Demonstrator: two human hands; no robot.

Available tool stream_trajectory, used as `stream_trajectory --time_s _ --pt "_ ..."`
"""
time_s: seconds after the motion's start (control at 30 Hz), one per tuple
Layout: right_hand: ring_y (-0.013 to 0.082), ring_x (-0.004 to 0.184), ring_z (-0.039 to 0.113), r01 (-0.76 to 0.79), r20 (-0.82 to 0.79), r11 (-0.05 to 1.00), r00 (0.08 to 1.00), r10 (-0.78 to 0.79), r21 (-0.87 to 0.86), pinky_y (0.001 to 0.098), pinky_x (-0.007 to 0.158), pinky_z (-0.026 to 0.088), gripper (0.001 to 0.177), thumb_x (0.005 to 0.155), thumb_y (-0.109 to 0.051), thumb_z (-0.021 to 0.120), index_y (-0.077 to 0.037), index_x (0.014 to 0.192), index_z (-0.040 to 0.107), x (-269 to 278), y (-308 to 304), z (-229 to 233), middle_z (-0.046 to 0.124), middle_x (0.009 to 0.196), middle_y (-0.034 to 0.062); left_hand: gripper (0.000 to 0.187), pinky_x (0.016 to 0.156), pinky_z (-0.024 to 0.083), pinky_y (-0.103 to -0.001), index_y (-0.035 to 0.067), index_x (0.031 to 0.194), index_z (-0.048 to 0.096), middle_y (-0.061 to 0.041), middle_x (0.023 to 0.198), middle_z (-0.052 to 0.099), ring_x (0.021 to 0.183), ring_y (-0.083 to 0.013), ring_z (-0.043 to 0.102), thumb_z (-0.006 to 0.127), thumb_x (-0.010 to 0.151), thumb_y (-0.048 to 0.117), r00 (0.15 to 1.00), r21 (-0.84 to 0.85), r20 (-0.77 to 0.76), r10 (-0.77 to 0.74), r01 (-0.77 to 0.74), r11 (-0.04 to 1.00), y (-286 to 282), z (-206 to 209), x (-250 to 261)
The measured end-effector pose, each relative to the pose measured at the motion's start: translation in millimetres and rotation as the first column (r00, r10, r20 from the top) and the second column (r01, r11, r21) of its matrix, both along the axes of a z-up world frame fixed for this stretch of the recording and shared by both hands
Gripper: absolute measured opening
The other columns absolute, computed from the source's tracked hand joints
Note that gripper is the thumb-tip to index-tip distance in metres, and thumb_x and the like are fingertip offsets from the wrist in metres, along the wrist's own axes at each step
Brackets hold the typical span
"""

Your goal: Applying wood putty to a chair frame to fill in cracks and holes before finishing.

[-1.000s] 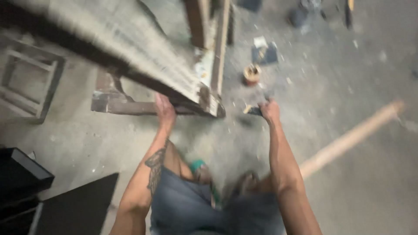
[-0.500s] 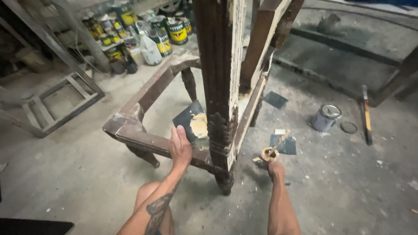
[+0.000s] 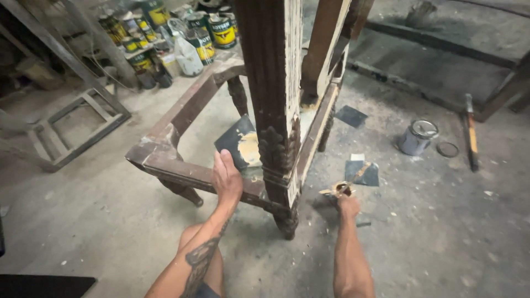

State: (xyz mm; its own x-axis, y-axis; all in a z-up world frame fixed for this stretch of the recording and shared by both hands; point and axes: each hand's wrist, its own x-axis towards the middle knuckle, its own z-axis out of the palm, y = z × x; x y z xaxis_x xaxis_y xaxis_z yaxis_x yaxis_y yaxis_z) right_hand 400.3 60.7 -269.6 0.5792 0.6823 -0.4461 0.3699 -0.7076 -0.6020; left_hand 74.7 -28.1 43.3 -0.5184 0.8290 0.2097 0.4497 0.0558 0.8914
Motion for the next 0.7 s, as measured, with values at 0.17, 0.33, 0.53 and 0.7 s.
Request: stream_trajectory --time_s 0.17,0.33,0.53,0.7 --pt "0.0392 0.126 0.063 -0.033 0.053 0.990 0.998 0.040 -0.134 0.0481 0.104 0.049 0.047 0.101 -0.034 0.056 0.005 0.126 0.068 -17.2 -59.6 -38.7 0.070 0.126 0.0245 0.064 0.110 0.035 -0.058 -0.007 0.127 0.050 -0.038 0.127 0.056 0.125 -0.0520 0.052 0.025 0.110 0.049 0.995 0.028 0.097 -0.022 0.019 0.999 -8.7 19.1 0.2" --pt "0.0357 0.102 0.071 0.220 -0.133 0.974 0.965 -0.226 -0.056 0.0466 0.082 0.055 0.039 0.096 -0.028 0.065 0.000 0.122 0.068 -16.4 -95.4 -116.4 0.070 0.107 0.0197 0.049 0.102 0.042 -0.056 -0.005 0.112 0.055 -0.040 0.112 0.061 0.114 -0.0542 0.058 0.033 0.112 0.039 0.985 0.129 0.172 -0.025 0.002 0.992 -9.7 16.9 -14.1" --pt "0.0191 0.060 0.048 0.281 -0.243 0.959 0.934 -0.264 0.038 0.0375 0.054 0.041 0.017 0.095 -0.017 0.058 -0.006 0.083 0.063 -20.6 -135.5 -87.4 0.052 0.067 0.0055 0.050 0.112 0.040 -0.045 0.002 0.127 0.059 -0.025 0.126 0.062 0.123 -0.0336 0.060 0.038 0.112 0.045 0.879 0.226 0.455 -0.143 0.041 0.973 16.9 -24.6 -49.6" --pt "0.0232 0.068 0.065 0.083 -0.338 0.988 0.933 -0.123 -0.132 0.0365 0.058 0.047 0.032 0.093 -0.033 0.077 -0.001 0.092 0.073 -27.3 -166.3 17.2 0.069 0.077 0.0131 0.046 0.113 0.045 -0.040 0.008 0.142 0.054 -0.013 0.135 0.059 0.124 -0.0173 0.057 0.059 0.108 0.038 0.514 0.323 0.825 -0.235 -0.086 0.943 -44.9 -23.9 -72.2"
